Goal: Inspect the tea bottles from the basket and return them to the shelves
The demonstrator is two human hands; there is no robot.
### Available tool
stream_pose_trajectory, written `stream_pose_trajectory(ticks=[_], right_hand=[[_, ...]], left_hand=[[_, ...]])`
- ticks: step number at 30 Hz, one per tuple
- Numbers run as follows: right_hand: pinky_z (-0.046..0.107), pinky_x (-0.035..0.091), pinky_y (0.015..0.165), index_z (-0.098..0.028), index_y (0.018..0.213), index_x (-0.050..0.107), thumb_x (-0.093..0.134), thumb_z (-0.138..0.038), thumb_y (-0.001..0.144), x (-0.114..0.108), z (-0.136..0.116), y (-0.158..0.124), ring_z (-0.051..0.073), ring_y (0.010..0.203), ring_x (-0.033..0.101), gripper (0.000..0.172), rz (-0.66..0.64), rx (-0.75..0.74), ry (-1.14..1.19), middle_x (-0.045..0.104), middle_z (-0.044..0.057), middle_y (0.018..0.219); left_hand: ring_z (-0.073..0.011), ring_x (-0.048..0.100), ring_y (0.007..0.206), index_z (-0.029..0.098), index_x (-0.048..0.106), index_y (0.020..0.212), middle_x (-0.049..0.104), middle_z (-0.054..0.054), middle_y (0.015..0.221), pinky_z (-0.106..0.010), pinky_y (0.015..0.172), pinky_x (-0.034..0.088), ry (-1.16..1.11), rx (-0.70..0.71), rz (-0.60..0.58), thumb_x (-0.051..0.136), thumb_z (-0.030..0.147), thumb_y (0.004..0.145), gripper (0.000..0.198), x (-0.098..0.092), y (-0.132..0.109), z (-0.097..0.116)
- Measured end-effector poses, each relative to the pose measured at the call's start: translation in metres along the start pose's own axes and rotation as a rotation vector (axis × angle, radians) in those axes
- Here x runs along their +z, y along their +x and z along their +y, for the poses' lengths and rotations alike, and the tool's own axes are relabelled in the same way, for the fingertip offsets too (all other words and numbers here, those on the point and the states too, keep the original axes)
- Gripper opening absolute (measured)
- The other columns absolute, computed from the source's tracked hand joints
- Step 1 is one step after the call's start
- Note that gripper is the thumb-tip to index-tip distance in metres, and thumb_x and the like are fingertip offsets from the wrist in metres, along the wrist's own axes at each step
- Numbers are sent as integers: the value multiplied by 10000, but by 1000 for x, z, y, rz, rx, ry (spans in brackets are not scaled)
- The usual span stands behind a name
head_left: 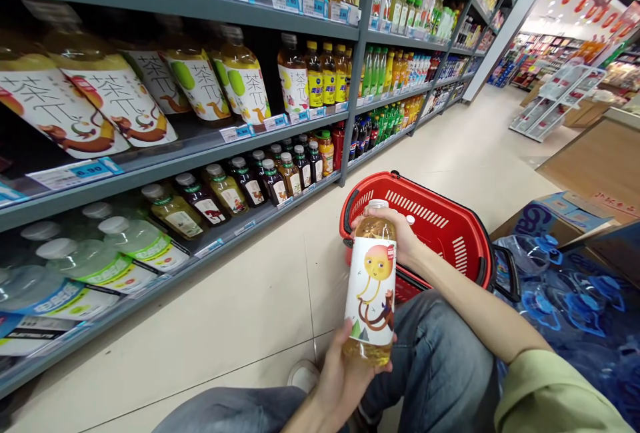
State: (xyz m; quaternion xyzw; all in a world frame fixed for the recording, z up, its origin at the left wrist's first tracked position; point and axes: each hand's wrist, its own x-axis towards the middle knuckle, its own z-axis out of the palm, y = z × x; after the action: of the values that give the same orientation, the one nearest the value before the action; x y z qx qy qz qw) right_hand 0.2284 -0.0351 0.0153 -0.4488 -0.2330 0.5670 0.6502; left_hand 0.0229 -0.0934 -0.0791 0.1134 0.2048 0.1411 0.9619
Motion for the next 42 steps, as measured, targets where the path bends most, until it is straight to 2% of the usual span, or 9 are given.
stream_pose_trajectory(ticks=[3, 6, 12, 17, 22, 29, 34, 37, 42], right_hand=[[321, 521, 637, -177, 749, 634, 727, -339, 718, 5, -1, -2, 201, 635, 649, 189, 130, -54, -91, 744, 68, 746], [337, 523, 681, -182, 779, 614, 740, -326, 722, 8, 1, -4, 201, 663, 654, 200, 213, -101, -208, 750, 62, 779], [332, 520, 793, -212, 918, 569, 751, -333, 771, 17, 14, -8, 198, 846, 692, 263, 19, -99, -266, 771, 52, 995], [331, 506, 781, -214, 895, 536, 730, -318, 797, 18, 22, -6, 210, 852, 693, 241, -100, -88, -266, 773, 56, 948], [331, 492, 757, -209, 908, 537, 717, -337, 786, 10, 26, -1, 211, 807, 678, 252, -104, -80, -253, 770, 63, 918], [372, 484, 870, -221, 1122, 574, 701, -382, 822, 9, 18, -5, 235, 954, 675, 363, -347, -94, -202, 746, 86, 1102], [337, 500, 780, -248, 1131, 591, 745, -417, 810, 15, 19, -13, 212, 853, 664, 394, -214, -73, -77, 725, 45, 994], [303, 496, 735, -248, 1046, 619, 752, -391, 812, 18, 23, -16, 177, 784, 636, 305, -135, -5, 45, 688, 8, 939], [332, 511, 776, -240, 1014, 647, 744, -350, 826, 23, 26, -23, 196, 819, 648, 238, -90, 20, 43, 684, 10, 957]], left_hand=[[-263, 699, 853, 143, 670, 1166, 740, -129, 1043, -314, 602, 541, -43, 83, 213, 658, 518, 887, 467, 6, 3, 6], [-262, 717, 817, 157, 629, 1226, 743, -121, 1031, -273, 528, 506, -64, 84, 315, 545, 472, 968, 416, 8, 6, 9], [-218, 654, 632, 127, 681, 1069, 732, -136, 900, -235, 469, 399, -260, -40, 291, 440, 532, 985, 479, -5, 3, -3], [-210, 620, 608, 103, 719, 958, 720, -151, 846, -239, 480, 357, -307, -61, 262, 383, 511, 993, 530, -12, 3, -11], [-205, 598, 590, 88, 733, 920, 711, -159, 821, -247, 502, 345, -332, -97, 283, 340, 532, 986, 596, -19, 7, -13], [-156, 584, 563, 94, 751, 940, 725, -125, 841, -231, 535, 342, -266, -117, 30, 612, 438, 838, 385, -31, 4, -15], [-148, 622, 518, 65, 753, 1039, 754, -157, 869, -235, 497, 337, -105, -181, -166, 563, 562, 871, 559, -38, 6, -24], [-130, 580, 456, 68, 759, 1046, 761, -153, 844, -243, 453, 287, -61, -231, -310, 606, 654, 794, 656, -44, 8, -28], [-142, 595, 546, 73, 775, 932, 747, -118, 758, -231, 506, 289, 17, -240, -348, 668, 624, 741, 593, -61, 22, -35]])
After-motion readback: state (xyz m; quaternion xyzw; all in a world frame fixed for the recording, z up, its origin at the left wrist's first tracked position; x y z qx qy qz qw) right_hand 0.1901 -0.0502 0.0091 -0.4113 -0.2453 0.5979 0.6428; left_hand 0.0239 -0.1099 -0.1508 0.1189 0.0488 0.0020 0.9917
